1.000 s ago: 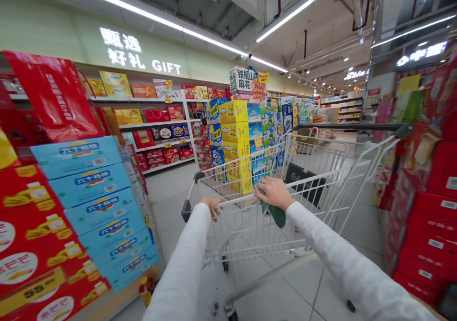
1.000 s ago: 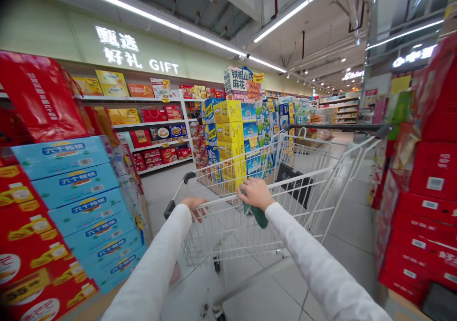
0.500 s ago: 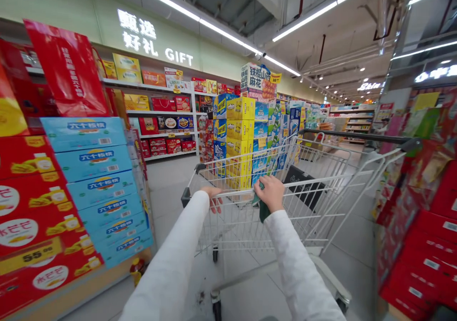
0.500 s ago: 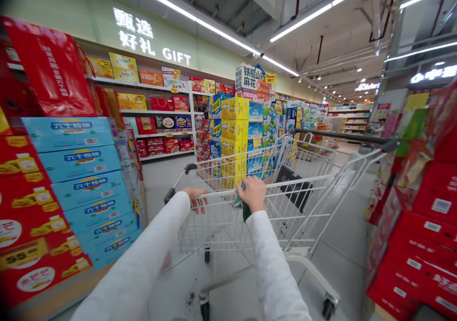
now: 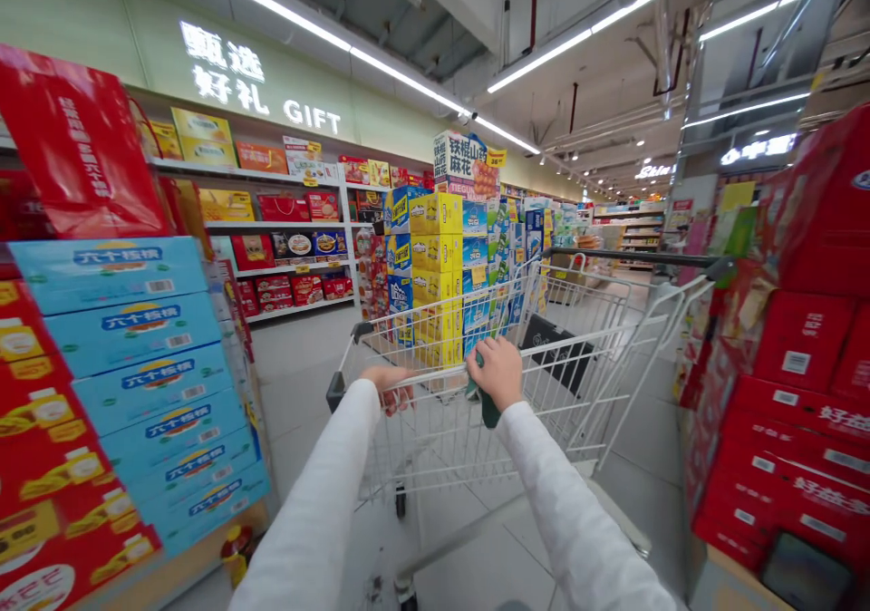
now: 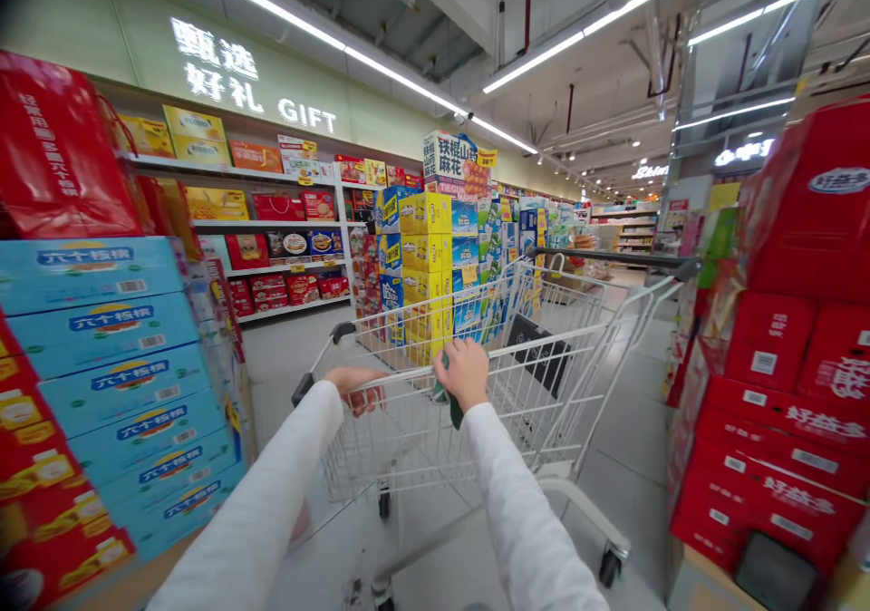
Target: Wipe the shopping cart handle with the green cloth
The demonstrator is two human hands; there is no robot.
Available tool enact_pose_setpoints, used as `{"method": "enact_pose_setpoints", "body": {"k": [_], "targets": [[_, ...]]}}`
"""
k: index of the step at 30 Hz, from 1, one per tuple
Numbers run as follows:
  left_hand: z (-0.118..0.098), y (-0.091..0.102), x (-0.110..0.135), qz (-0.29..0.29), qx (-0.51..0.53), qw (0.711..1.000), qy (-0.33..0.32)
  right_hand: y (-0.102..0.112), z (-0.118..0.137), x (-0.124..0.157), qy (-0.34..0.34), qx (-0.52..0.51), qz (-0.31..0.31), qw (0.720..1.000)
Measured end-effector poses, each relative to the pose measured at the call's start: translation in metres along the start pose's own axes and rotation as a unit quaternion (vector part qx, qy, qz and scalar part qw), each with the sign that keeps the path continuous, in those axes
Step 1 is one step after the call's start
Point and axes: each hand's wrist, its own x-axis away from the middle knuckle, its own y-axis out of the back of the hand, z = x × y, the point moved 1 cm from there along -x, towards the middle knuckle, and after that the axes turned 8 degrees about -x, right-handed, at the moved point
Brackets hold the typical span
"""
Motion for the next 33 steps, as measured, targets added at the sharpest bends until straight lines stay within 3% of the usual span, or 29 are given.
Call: {"method": "enact_pose_setpoints", "body": {"k": [5, 9, 12, 15, 17, 19, 21, 28, 30, 33], "targets": [[-0.005, -0.004, 0.010, -0.003, 0.002, 1.000, -0.001, 0.017, 0.003, -0.038, -0.101, 0.029, 0.241, 0.965], [-0.004, -0.004, 0.015, 0.021, -0.019, 0.999, -0.041, 0.020, 0.001, -0.060, -0.116, 0.017, 0.343, 0.932], [-0.001, -0.003, 0.015, 0.053, -0.007, 0.995, -0.079, 0.016, 0.001, -0.050, -0.122, 0.013, 0.290, 0.949], [0.001, -0.002, 0.013, 0.089, -0.007, 0.992, -0.092, 0.008, 0.003, -0.017, -0.064, 0.001, 0.090, 0.994], [0.001, -0.001, 0.012, 0.107, -0.006, 0.990, -0.090, 0.003, 0.006, 0.005, 0.010, -0.012, -0.032, 0.999], [0.001, -0.001, 0.012, 0.118, -0.003, 0.990, -0.084, -0.001, 0.008, 0.015, 0.047, -0.011, -0.081, 0.996], [0.000, 0.000, 0.013, 0.118, -0.001, 0.990, -0.082, -0.001, 0.009, 0.011, 0.034, 0.002, -0.060, 0.998], [0.000, 0.002, 0.013, 0.121, 0.003, 0.989, -0.081, 0.016, 0.017, -0.026, -0.044, 0.050, 0.166, 0.984], [0.001, 0.004, 0.013, 0.132, 0.012, 0.988, -0.080, 0.020, 0.015, -0.028, -0.032, 0.050, 0.185, 0.981], [0.004, 0.006, 0.013, 0.139, 0.026, 0.987, -0.076, 0.027, -0.002, -0.026, -0.005, 0.045, 0.166, 0.985]]}}
